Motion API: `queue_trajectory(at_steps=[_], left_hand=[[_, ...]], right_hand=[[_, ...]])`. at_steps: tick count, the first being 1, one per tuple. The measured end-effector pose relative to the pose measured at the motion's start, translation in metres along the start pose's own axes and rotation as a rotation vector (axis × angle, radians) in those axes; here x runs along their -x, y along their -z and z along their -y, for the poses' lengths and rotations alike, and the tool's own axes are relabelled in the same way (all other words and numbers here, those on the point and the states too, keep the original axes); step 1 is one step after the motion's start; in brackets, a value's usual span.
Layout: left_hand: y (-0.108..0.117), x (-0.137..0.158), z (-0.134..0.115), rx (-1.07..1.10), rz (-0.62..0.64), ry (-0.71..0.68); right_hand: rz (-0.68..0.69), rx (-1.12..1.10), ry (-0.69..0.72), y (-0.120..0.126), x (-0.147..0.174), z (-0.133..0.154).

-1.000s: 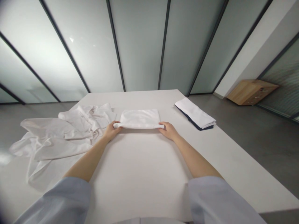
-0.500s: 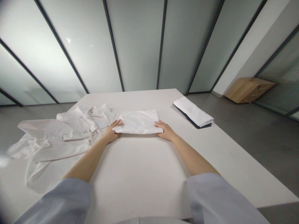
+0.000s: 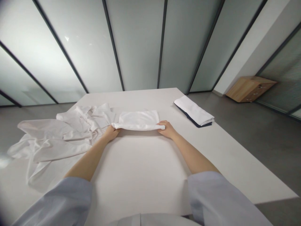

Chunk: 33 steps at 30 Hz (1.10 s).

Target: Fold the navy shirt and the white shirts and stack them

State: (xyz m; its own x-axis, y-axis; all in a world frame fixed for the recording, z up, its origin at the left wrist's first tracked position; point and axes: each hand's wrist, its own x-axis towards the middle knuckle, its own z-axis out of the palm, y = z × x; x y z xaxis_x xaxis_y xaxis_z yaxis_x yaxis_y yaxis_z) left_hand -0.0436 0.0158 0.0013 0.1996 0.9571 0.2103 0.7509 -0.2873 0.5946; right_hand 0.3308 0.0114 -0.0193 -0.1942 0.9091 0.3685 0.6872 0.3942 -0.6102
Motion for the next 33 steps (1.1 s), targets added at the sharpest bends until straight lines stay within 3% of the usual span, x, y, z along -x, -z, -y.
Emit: queue_trajectory(at_steps=[6,15,23,33], left_hand=[[-0.003,-0.002,0.003,0.091,-0.073,0.168],[-0.010,-0.006,0.009,0.174,-0.067,0.130],[-0.007,-0.006,-0.005,-0.128,-0.098,0.207],[-0.006,-0.002,-0.021,-0.287,-0.109,0.276]], right_hand=[[0.026,-0.093,-0.154,0.003,-0.001,0.013],[-0.005,-0.096,-0.158,-0.005,-0.003,0.007],[-0.052,0.121,-0.200,-0.006,-0.005,0.008],[-0.003,0.354,-0.272,-0.006,-0.005,0.017]])
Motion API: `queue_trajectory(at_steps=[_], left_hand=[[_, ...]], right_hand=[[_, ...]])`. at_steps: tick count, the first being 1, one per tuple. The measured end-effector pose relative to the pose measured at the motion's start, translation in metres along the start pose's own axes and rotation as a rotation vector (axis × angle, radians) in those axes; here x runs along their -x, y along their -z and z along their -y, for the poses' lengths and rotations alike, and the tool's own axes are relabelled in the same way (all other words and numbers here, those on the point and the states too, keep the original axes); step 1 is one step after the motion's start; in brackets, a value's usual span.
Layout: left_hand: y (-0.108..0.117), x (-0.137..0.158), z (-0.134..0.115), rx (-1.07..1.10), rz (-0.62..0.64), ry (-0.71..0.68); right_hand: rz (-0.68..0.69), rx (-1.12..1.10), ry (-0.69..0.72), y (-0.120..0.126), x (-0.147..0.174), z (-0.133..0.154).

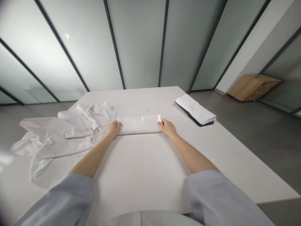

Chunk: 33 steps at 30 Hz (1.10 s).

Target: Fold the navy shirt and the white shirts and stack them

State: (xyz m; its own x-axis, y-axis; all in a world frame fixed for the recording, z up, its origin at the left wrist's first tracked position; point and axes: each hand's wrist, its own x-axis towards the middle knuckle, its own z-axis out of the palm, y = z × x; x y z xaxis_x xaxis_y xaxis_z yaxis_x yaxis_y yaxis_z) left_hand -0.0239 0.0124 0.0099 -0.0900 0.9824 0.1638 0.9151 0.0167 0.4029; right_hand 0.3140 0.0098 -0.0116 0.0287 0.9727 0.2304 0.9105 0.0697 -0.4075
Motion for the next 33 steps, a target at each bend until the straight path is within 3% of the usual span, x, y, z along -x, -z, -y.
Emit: queue_trajectory(at_steps=[5,9,11,16,23,28,33], left_hand=[[0.003,0.006,-0.002,0.017,-0.044,0.032],[0.008,0.010,-0.005,0.026,-0.253,-0.174],[0.013,0.013,-0.011,-0.002,-0.278,-0.296],[0.014,0.016,-0.042,-0.071,-0.107,-0.461],[-0.023,0.006,-0.078,-0.189,0.097,-0.354],[-0.034,-0.001,-0.070,-0.201,0.119,-0.349],[-0.025,-0.010,-0.045,-0.209,0.127,-0.284]], right_hand=[[-0.052,0.000,-0.047,-0.001,0.001,0.000],[-0.241,-0.019,0.133,-0.001,0.001,-0.003],[-0.267,-0.033,0.240,0.000,0.001,-0.001],[-0.147,0.035,0.397,0.004,-0.006,0.023],[0.088,0.142,0.460,-0.018,-0.030,0.059],[0.149,0.178,0.400,-0.029,-0.032,0.060],[0.185,0.260,0.306,-0.016,-0.005,0.072]])
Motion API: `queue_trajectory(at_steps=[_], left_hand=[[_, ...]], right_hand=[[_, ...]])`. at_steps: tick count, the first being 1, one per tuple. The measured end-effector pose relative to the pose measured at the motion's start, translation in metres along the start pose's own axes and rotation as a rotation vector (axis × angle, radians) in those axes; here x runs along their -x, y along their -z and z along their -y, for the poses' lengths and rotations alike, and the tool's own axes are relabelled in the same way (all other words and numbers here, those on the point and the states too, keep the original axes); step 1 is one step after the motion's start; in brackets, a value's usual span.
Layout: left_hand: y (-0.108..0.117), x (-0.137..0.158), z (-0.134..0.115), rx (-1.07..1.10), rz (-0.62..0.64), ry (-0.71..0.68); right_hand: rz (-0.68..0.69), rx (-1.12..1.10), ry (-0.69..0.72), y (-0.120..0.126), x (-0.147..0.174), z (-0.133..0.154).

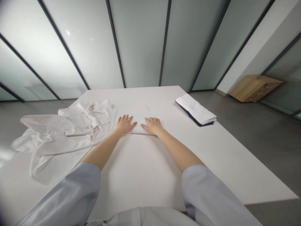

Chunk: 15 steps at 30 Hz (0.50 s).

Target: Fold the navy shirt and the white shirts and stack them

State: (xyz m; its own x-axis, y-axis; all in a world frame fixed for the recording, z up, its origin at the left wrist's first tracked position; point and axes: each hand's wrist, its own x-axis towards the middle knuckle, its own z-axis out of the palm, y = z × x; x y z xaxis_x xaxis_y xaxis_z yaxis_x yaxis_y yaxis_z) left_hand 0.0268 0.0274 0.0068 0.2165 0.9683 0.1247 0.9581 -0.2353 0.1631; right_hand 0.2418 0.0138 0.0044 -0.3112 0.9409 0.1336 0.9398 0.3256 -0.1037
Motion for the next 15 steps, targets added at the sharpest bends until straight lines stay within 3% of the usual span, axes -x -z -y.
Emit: queue_trajectory(at_steps=[6,10,15], left_hand=[[0.004,0.006,0.030,-0.008,-0.084,0.231],[0.001,0.011,0.034,0.048,-0.272,0.243],[-0.003,0.010,0.036,0.110,-0.312,0.238]], right_hand=[[0.137,0.042,-0.021,0.024,0.026,0.030],[0.217,-0.060,-0.085,0.030,0.012,0.036],[0.266,-0.118,-0.199,0.027,-0.012,0.035]])
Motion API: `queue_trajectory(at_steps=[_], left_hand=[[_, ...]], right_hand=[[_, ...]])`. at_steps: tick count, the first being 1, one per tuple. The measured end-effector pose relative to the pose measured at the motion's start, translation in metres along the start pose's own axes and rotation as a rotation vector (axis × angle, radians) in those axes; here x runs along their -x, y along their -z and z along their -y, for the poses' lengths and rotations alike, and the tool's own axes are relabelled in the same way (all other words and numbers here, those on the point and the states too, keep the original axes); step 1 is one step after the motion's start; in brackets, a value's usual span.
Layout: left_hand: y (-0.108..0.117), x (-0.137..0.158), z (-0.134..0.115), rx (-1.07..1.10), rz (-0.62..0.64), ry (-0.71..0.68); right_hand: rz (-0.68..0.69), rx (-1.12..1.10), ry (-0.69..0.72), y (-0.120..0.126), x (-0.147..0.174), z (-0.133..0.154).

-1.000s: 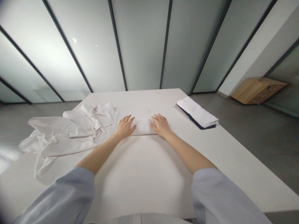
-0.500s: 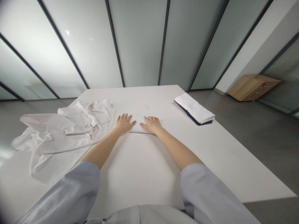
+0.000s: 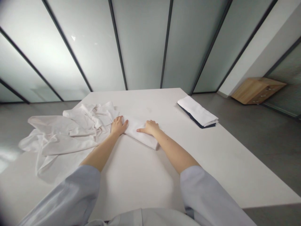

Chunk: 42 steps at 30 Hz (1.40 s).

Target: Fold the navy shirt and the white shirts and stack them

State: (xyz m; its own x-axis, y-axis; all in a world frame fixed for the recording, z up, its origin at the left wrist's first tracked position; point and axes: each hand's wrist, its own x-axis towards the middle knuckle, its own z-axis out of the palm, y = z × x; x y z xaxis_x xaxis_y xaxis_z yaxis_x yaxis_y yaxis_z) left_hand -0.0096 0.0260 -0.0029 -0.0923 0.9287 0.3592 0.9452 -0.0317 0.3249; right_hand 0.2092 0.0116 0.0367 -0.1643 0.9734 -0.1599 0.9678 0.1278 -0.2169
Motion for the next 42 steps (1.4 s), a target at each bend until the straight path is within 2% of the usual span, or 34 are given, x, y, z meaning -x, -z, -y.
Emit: queue_trajectory(at_steps=[3,10,15,19,25,27,29,33,37,42], left_hand=[[-0.002,-0.002,0.003,0.040,-0.011,0.009],[-0.009,-0.008,0.017,0.222,-0.086,0.026],[-0.010,-0.011,0.021,0.286,-0.088,0.046],[-0.011,-0.010,0.022,0.296,-0.072,0.040],[-0.013,-0.008,0.022,0.288,-0.056,0.015],[-0.012,-0.008,0.021,0.288,-0.045,0.027],[-0.011,-0.008,0.021,0.288,-0.035,0.034],[-0.009,-0.007,0.022,0.283,-0.018,0.027],[-0.011,-0.007,0.023,0.274,-0.012,0.034],[-0.012,-0.007,0.024,0.243,-0.025,0.019]], right_hand=[[0.074,-0.044,-0.018,0.000,-0.007,0.003],[0.187,-0.124,0.067,0.003,-0.014,0.006],[0.154,-0.114,0.061,0.008,-0.018,-0.005],[0.085,-0.066,-0.034,0.022,-0.025,-0.045],[-0.049,-0.023,-0.357,0.050,-0.019,-0.148],[-0.086,0.012,-0.445,0.056,-0.011,-0.174],[-0.137,0.061,-0.479,0.061,-0.004,-0.190],[-0.253,0.188,-0.426,0.076,0.009,-0.199],[-0.361,0.255,-0.414,0.107,0.015,-0.211],[-0.489,0.175,-0.506,0.147,0.010,-0.258]])
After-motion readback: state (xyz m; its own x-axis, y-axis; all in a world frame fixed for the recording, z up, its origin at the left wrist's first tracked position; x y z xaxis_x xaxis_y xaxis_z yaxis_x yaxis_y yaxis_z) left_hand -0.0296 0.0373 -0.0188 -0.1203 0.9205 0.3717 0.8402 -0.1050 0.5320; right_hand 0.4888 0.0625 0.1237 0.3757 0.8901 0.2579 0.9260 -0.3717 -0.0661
